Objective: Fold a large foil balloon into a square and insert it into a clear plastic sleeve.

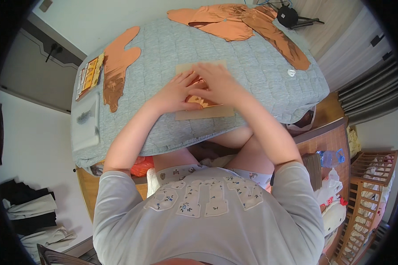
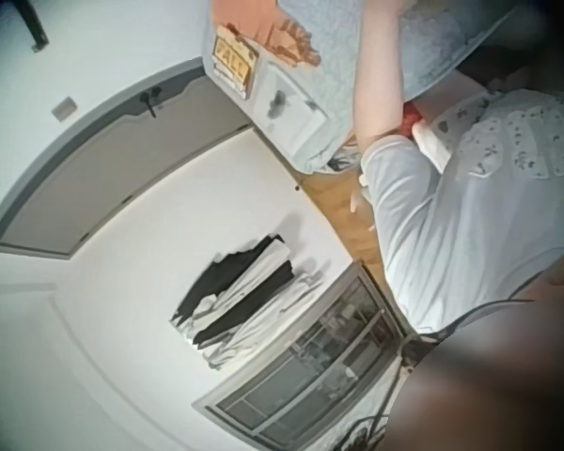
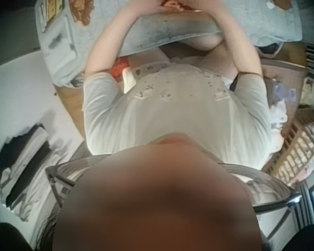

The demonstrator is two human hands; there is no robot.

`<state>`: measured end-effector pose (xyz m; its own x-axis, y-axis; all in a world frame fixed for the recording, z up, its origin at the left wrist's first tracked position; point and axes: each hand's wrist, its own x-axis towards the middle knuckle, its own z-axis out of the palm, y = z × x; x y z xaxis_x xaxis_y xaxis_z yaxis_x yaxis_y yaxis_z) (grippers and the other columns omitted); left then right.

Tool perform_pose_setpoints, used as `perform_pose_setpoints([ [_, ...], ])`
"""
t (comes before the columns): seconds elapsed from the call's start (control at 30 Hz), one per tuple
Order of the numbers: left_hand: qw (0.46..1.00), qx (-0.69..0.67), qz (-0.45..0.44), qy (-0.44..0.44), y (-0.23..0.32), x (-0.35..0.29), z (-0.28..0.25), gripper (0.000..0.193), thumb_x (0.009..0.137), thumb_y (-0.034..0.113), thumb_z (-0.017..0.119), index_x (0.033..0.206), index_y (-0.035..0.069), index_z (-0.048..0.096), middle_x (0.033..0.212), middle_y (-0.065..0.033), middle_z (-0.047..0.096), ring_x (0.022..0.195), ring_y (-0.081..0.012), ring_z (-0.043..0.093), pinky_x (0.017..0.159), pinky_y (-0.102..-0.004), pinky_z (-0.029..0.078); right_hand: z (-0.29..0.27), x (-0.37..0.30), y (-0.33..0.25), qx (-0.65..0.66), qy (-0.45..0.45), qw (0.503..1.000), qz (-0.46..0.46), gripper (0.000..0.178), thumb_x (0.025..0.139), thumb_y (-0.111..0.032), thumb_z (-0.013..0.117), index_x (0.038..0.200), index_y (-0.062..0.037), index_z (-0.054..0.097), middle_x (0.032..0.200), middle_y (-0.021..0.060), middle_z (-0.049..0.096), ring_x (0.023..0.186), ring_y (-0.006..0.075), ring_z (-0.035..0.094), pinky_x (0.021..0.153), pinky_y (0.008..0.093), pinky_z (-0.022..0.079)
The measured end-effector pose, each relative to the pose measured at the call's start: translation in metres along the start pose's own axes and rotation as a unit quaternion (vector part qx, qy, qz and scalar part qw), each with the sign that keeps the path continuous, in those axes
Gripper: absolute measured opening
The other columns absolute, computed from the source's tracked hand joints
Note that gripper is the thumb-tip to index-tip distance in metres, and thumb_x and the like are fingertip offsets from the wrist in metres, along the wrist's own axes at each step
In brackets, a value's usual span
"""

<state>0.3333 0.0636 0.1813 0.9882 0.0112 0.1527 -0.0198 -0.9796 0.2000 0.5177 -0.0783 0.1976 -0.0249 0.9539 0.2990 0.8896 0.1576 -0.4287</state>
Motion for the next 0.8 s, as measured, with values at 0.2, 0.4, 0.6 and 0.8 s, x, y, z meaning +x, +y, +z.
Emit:
perform_pose_setpoints([
  [0.2,0.981,-0.174,-0.085,0.020,0.006,-0.003,-0.009,0.113,0.071,0.047,0.089,0.154,-0.003,0.031,0.160,-0.0232,0.040,0.152,-0.0427,0.032,0.127,-0.0540,0.021,0.030,-0.008,-0.021,-0.051,0.089,0.993,0.055,0.085,0.089,-0.050,0.073,0.155,-0.0058,0.043,0.160,0.0201,0.042,0.148,0.0374,0.041,0.124,0.0498,0.026],
  [0.4,0.975,-0.131,-0.177,0.033,0.011,-0.011,-0.013,0.120,0.071,0.047,0.088,0.160,-0.001,0.023,0.163,-0.0250,0.036,0.155,-0.0415,0.027,0.128,-0.0571,0.014,0.035,-0.008,-0.013,-0.127,0.008,0.990,0.063,0.084,0.093,-0.058,0.064,0.155,-0.0057,0.043,0.163,0.0184,0.038,0.152,0.0374,0.034,0.125,0.0566,0.022],
  [0.6,0.976,-0.002,-0.211,-0.053,0.007,-0.014,-0.019,0.132,0.068,0.065,0.083,0.165,0.004,0.018,0.171,-0.0240,0.018,0.160,-0.0400,0.010,0.128,-0.0570,0.009,0.033,-0.008,-0.021,-0.162,-0.005,0.983,0.082,0.084,0.092,-0.061,0.062,0.155,-0.0082,0.045,0.164,0.0163,0.038,0.154,0.0386,0.030,0.121,0.0694,0.016],
  [0.8,0.974,0.010,-0.203,-0.096,0.006,-0.014,-0.027,0.141,0.061,0.071,0.084,0.166,0.004,0.017,0.172,-0.0244,0.013,0.160,-0.0418,0.005,0.128,-0.0585,0.006,0.029,-0.006,-0.025,-0.156,-0.014,0.984,0.089,0.088,0.088,-0.062,0.065,0.155,-0.0088,0.045,0.164,0.0156,0.037,0.154,0.0383,0.030,0.120,0.0701,0.016],
])
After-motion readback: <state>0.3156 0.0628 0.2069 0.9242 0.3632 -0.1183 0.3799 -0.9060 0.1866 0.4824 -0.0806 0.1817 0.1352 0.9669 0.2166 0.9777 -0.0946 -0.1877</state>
